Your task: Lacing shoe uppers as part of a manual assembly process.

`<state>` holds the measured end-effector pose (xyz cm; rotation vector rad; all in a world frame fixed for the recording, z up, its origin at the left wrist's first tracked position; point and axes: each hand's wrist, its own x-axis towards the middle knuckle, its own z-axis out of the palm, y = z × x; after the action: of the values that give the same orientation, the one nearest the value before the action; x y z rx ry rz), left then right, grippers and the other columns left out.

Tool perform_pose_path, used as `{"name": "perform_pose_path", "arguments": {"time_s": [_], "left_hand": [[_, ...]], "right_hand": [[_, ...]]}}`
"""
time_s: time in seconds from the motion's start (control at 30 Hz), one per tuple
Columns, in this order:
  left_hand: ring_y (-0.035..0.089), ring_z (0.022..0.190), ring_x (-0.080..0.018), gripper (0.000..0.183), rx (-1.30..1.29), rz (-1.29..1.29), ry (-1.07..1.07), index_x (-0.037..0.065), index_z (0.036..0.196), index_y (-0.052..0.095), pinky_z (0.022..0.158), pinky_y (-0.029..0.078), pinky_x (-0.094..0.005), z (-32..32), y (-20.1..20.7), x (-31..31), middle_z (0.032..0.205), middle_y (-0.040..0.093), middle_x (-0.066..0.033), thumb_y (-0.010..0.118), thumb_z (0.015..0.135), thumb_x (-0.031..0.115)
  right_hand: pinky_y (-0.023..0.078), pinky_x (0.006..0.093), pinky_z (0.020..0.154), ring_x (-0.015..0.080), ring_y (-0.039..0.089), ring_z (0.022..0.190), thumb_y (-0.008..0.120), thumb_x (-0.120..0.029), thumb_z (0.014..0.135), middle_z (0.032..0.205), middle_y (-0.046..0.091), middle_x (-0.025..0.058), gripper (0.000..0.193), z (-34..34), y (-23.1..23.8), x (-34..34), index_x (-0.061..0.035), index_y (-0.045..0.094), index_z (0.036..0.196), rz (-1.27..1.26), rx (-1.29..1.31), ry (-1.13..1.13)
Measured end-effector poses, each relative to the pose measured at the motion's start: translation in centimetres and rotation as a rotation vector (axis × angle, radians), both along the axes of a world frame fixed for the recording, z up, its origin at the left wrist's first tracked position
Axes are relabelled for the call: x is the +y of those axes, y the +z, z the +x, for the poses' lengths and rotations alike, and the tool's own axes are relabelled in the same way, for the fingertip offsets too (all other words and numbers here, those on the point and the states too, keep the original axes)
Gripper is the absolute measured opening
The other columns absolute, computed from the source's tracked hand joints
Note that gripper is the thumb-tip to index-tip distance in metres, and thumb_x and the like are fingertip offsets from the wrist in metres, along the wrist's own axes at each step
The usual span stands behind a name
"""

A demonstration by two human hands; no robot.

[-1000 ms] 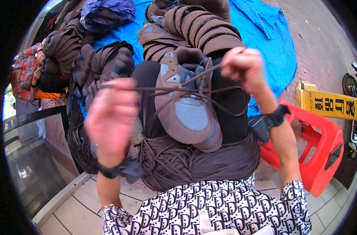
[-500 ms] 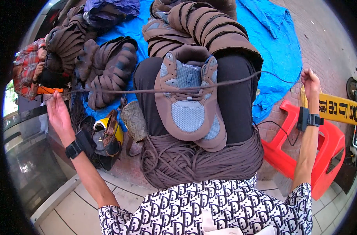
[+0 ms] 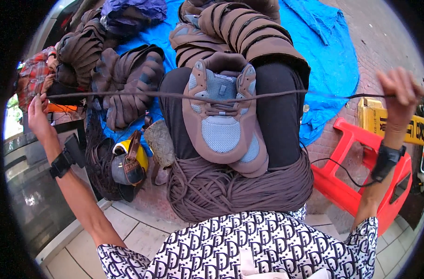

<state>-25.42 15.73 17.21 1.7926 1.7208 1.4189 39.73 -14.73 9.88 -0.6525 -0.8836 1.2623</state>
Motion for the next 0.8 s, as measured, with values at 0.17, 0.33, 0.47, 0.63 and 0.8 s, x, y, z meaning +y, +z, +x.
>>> {"name": "perform_pose_path", "arguments": {"time_s": [0.17, 0.33, 0.47, 0.63, 0.8], "left_hand": [[0.057, 0.090, -0.0186, 0.020, -0.628, -0.177, -0.067, -0.005, 0.102, 0.054, 0.076, 0.044, -0.0288, -6.6, 1.1, 3.3, 0.104, 0.059, -0.0137, 0.049, 0.088, 0.008], [0.042, 0.061, -0.0145, 0.009, -0.862, -0.358, -0.316, -0.005, 0.093, 0.048, 0.060, 0.040, -0.0233, -10.3, -2.0, 5.8, 0.069, 0.043, -0.0040, 0.048, 0.085, 0.000], [0.023, 0.048, -0.0093, 0.007, -1.032, -0.405, -0.245, -0.001, 0.079, 0.045, 0.045, 0.022, -0.0241, -12.4, -4.7, 4.6, 0.056, 0.024, 0.0024, 0.048, 0.085, -0.002], [0.026, 0.048, -0.0089, 0.005, -0.847, -0.399, -0.008, 0.000, 0.079, 0.046, 0.043, 0.023, -0.0235, -15.1, -7.7, 1.0, 0.058, 0.029, 0.0024, 0.048, 0.084, -0.001], [0.039, 0.049, -0.0076, 0.005, -0.453, -0.337, 0.321, 0.008, 0.078, 0.051, 0.040, 0.026, -0.0203, -14.8, -9.2, -1.3, 0.062, 0.047, 0.0023, 0.052, 0.083, 0.008]], "right_hand": [[0.028, 0.0138, 0.029, 0.0038, 0.030, 0.033, 0.046, -0.020, 0.091, 0.057, 0.039, -0.0009, 0.015, 8.2, 0.7, -2.7, -0.0062, 0.051, 0.090, -0.133, -0.115, 0.168], [0.034, 0.0234, 0.037, 0.0099, 0.044, 0.041, 0.056, -0.015, 0.072, 0.053, 0.040, 0.0005, 0.007, 8.5, -4.1, -2.5, -0.0081, 0.056, 0.069, 0.050, -1.934, 0.111], [0.043, 0.0374, 0.055, 0.0286, 0.054, 0.059, 0.059, -0.021, 0.072, 0.064, 0.052, 0.0112, 0.017, 5.9, -8.7, -4.3, -0.0063, 0.054, 0.064, -0.205, -2.146, 0.039], [0.044, 0.0394, 0.058, 0.0301, 0.054, 0.062, 0.059, -0.025, 0.077, 0.066, 0.053, 0.0113, 0.023, 7.3, -13.2, -7.4, -0.0051, 0.053, 0.066, -0.124, -2.152, -0.008], [0.045, 0.0365, 0.058, 0.0273, 0.055, 0.063, 0.059, -0.023, 0.076, 0.066, 0.053, 0.0113, 0.019, 8.1, -15.3, -7.3, -0.0053, 0.055, 0.072, -0.104, -2.170, 0.015]]}}
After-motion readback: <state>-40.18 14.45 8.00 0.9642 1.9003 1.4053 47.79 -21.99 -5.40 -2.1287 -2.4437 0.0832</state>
